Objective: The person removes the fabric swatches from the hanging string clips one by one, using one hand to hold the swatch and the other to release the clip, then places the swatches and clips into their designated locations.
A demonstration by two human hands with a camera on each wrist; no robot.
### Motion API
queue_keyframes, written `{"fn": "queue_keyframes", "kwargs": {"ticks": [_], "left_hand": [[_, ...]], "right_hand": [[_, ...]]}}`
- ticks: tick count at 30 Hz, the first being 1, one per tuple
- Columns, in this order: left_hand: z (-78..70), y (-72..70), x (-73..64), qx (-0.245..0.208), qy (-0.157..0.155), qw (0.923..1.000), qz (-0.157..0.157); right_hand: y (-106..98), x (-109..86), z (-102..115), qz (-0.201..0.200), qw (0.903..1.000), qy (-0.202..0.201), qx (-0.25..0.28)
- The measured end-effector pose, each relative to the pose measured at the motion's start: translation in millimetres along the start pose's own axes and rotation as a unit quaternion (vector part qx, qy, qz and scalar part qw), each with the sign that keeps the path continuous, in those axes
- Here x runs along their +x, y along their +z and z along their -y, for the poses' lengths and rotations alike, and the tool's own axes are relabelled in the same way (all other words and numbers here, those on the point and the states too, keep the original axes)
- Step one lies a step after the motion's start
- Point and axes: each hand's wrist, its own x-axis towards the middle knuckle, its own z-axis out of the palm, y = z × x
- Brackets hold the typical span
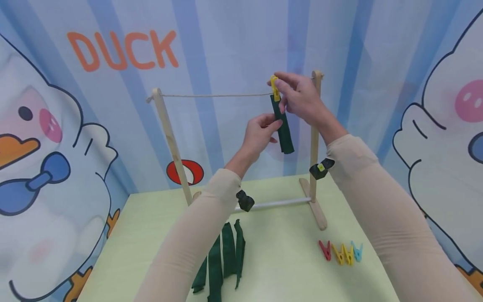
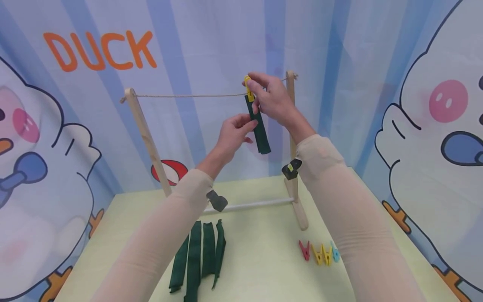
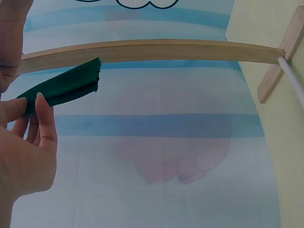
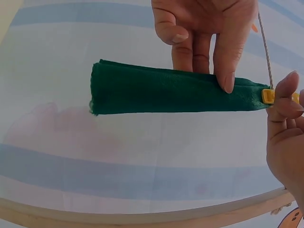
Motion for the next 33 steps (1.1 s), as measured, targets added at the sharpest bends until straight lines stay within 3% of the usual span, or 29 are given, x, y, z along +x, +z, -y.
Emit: {"fn": "queue_keyframes", "kwargs": {"ticks": [8,21,33], "left_hand": [[1.5,-5.1,-1.0,0.003,-0.001,0.9999,-0.01],[5.1,1.7,1.4,0.004,-0.007,1.0,0.0],[3.6,-1.2,0.7,0.009,-0.005,0.9999,-0.008]], "right_hand": [[1.3,2.5,0.4,-0.001,0.9999,-0.004,0.011],[-4.2,-4.2,1.8,-0.027,0.9996,0.006,-0.011],[-4.1,-4.7,2.7,-0.038,0.9991,-0.002,-0.018]]}}
